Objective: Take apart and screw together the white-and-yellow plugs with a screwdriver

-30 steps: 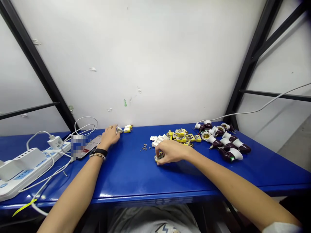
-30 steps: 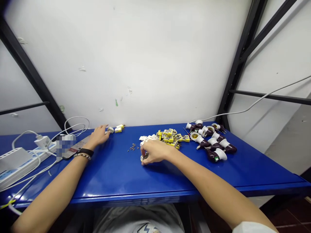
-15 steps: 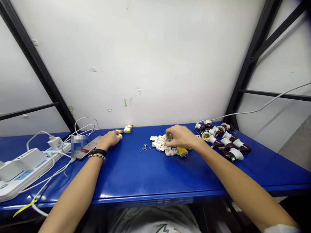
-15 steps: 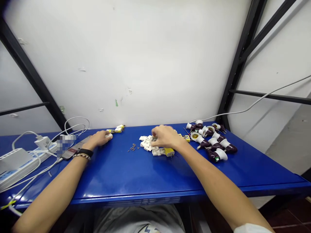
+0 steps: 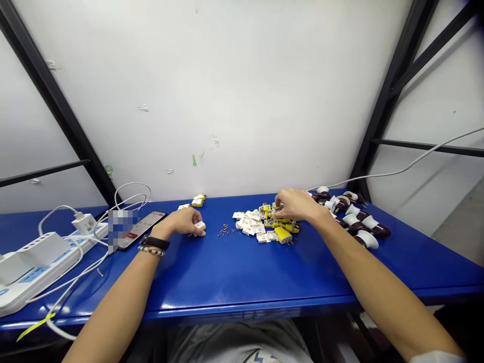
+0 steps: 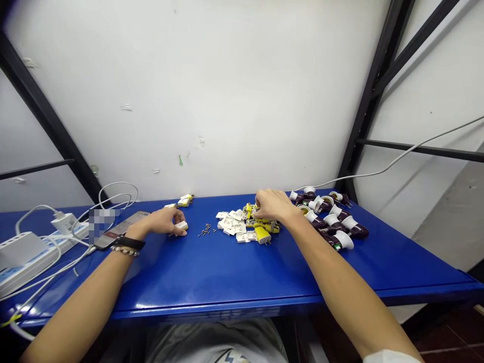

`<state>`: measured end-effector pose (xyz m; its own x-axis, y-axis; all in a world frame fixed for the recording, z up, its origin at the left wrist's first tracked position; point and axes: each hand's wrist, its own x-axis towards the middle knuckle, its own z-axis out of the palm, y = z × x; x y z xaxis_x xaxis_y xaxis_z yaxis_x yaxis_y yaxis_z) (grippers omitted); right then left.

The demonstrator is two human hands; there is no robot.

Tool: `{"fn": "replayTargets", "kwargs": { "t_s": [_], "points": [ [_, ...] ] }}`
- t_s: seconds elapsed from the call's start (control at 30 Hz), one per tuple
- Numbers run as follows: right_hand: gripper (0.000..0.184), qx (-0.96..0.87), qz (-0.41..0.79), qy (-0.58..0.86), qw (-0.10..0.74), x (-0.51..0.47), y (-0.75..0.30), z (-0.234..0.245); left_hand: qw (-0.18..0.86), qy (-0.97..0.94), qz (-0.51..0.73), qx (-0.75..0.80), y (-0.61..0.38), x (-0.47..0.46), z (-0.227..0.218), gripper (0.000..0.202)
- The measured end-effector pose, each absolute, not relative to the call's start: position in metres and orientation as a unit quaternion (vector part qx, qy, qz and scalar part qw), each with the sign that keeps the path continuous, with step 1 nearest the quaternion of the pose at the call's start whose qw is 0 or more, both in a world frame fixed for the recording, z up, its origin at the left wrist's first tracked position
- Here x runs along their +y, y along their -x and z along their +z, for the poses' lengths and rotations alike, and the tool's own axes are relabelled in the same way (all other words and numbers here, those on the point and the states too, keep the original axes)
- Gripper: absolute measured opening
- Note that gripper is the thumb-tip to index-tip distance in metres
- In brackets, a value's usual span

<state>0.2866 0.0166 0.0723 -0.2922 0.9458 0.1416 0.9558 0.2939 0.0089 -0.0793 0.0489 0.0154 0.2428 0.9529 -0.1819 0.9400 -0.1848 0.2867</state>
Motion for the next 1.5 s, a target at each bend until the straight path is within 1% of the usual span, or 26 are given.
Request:
{"fn": "replayTargets", "kwargs": {
  "t_s": [0.1, 0.2, 0.27, 0.37, 0.4, 0.47, 0.6, 0.8, 1.0, 1.07, 1.13, 1.2, 1.3, 1.33, 1.4, 1.5],
  "points": [
    [0.03, -0.808, -0.04, 0.577, 0.114, 0.016, -0.286, 0.073, 0.2, -0.788, 0.005, 0.582, 0.074, 0.042, 0.02, 0.047],
    [0.042, -0.818, 0.01, 0.532, 0.221, 0.014, -0.283, 0.075, 0.223, -0.816, -0.007, 0.533, 0.059, 0.029, 0.025, 0.052],
    [0.047, -0.822, 0.063, 0.475, 0.307, 0.011, -0.276, 0.075, 0.225, -0.841, 0.001, 0.492, 0.042, 0.017, 0.027, 0.052],
    [0.051, -0.804, 0.149, 0.394, 0.421, 0.007, -0.263, 0.07, 0.202, -0.874, 0.048, 0.44, 0.01, -0.002, 0.025, 0.051],
    [0.053, -0.792, 0.176, 0.376, 0.448, 0.006, -0.258, 0.067, 0.193, -0.882, 0.073, 0.424, -0.001, -0.007, 0.023, 0.05],
    [0.055, -0.776, 0.218, 0.354, 0.474, 0.003, -0.248, 0.06, 0.169, -0.896, 0.117, 0.394, -0.017, -0.014, 0.018, 0.047],
    [0.058, -0.768, 0.221, 0.346, 0.491, -0.002, -0.231, 0.044, 0.159, -0.904, 0.167, 0.361, -0.029, -0.016, 0.008, 0.044],
    [0.056, -0.795, 0.182, 0.32, 0.482, -0.007, -0.214, 0.024, 0.171, -0.905, 0.178, 0.347, -0.027, -0.013, 0.004, 0.041],
    [0.054, -0.796, 0.195, 0.32, 0.474, -0.008, -0.212, 0.021, 0.183, -0.893, 0.18, 0.369, -0.031, -0.015, 0.004, 0.042],
    [0.054, -0.8, 0.199, 0.318, 0.469, -0.009, -0.212, 0.023, 0.214, -0.879, 0.173, 0.39, -0.031, -0.017, 0.004, 0.046],
    [0.053, -0.806, 0.211, 0.311, 0.457, -0.009, -0.213, 0.025, 0.262, -0.865, 0.163, 0.396, -0.03, -0.017, 0.005, 0.044],
    [0.052, -0.809, 0.227, 0.305, 0.447, -0.009, -0.215, 0.026, 0.325, -0.851, 0.162, 0.381, -0.027, -0.017, 0.008, 0.039],
    [0.051, -0.805, 0.24, 0.307, 0.448, -0.008, -0.216, 0.025, 0.398, -0.835, 0.17, 0.34, -0.023, -0.017, 0.012, 0.044],
    [0.051, -0.803, 0.242, 0.308, 0.449, -0.007, -0.216, 0.025, 0.401, -0.838, 0.17, 0.33, -0.022, -0.017, 0.013, 0.047],
    [0.052, -0.799, 0.242, 0.311, 0.454, -0.007, -0.216, 0.025, 0.372, -0.858, 0.154, 0.319, -0.023, -0.018, 0.013, 0.049],
    [0.054, -0.797, 0.23, 0.315, 0.461, -0.007, -0.216, 0.026, 0.283, -0.888, 0.136, 0.335, -0.029, -0.02, 0.008, 0.037]
  ]
}}
